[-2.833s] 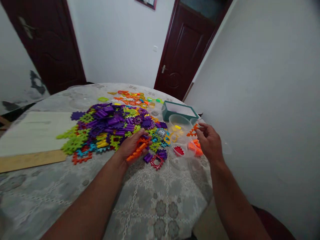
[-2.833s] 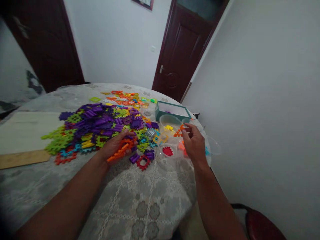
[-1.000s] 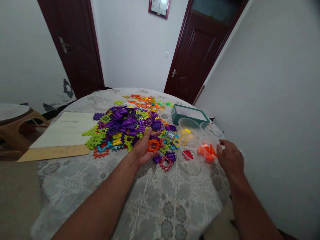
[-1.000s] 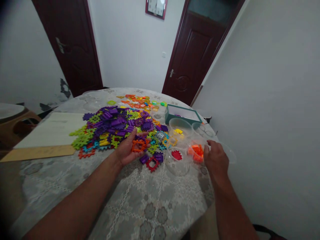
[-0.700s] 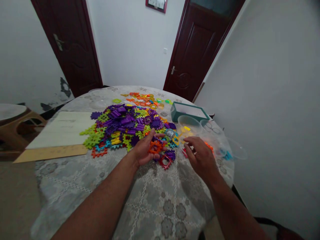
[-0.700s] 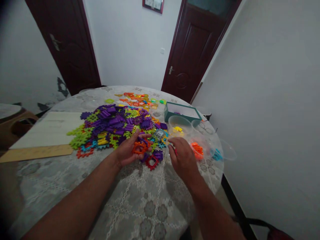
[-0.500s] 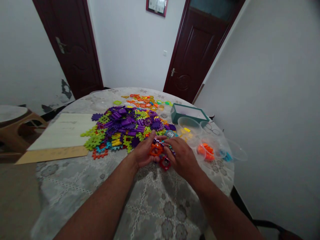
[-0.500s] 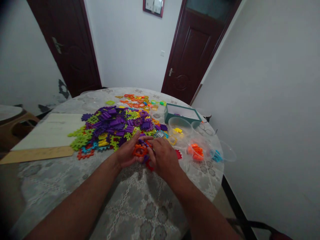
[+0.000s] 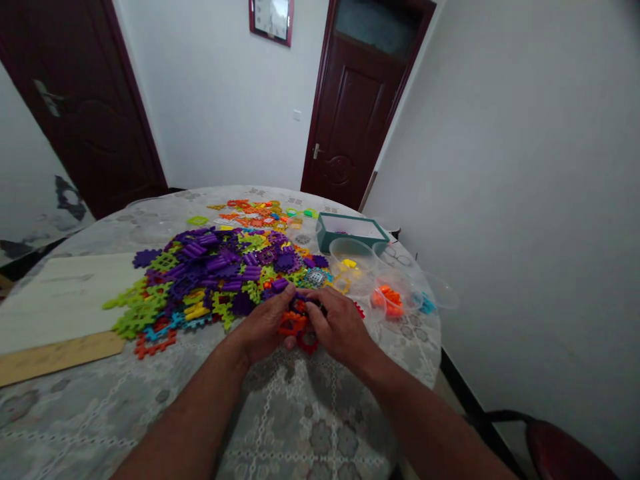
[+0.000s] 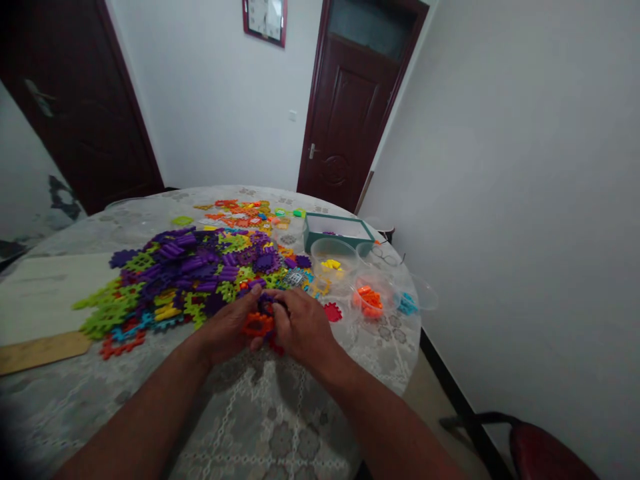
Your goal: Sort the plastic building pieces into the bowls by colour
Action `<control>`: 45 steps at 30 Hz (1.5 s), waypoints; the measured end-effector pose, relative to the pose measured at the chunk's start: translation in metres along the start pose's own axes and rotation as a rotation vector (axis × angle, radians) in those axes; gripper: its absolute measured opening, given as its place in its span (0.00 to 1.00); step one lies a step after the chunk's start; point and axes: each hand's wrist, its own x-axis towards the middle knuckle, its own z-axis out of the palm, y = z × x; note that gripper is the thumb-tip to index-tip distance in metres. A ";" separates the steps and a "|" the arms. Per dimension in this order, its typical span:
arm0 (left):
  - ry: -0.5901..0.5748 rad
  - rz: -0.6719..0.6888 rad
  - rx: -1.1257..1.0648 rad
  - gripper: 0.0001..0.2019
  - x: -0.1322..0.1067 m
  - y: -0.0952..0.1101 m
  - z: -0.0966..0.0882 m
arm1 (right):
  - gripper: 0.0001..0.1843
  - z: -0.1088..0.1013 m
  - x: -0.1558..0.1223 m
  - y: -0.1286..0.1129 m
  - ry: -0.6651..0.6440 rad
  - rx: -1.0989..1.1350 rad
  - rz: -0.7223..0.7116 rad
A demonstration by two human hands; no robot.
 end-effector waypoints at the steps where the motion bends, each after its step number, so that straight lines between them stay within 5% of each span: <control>1: -0.018 0.002 0.024 0.25 0.000 0.000 0.001 | 0.12 0.000 -0.002 0.002 0.004 -0.017 -0.003; 9: 0.007 0.012 0.064 0.24 -0.003 0.005 0.001 | 0.08 0.001 -0.007 0.006 0.048 0.024 0.139; 14: 0.134 -0.054 -0.040 0.24 -0.001 0.006 -0.001 | 0.09 -0.025 0.008 0.016 0.030 0.101 0.189; 18: 0.127 -0.056 -0.050 0.27 0.002 0.006 -0.007 | 0.11 -0.059 0.057 0.058 -0.007 -0.046 0.134; 21: 0.133 -0.049 -0.063 0.27 0.002 0.006 -0.009 | 0.10 -0.079 0.110 0.098 0.084 -0.267 0.225; 27: 0.161 -0.051 -0.081 0.28 0.002 0.008 -0.008 | 0.21 -0.092 0.171 0.142 0.173 -0.314 0.322; 32: 0.149 -0.048 -0.103 0.32 0.002 0.008 -0.008 | 0.19 -0.074 0.143 0.126 0.075 -0.266 0.258; 39: 0.128 -0.058 -0.124 0.33 0.000 0.010 -0.004 | 0.12 -0.030 0.058 0.046 -0.225 -0.177 -0.098; 45: 0.122 -0.030 -0.092 0.27 0.001 0.009 -0.006 | 0.21 -0.002 0.030 0.016 -0.272 -0.202 -0.113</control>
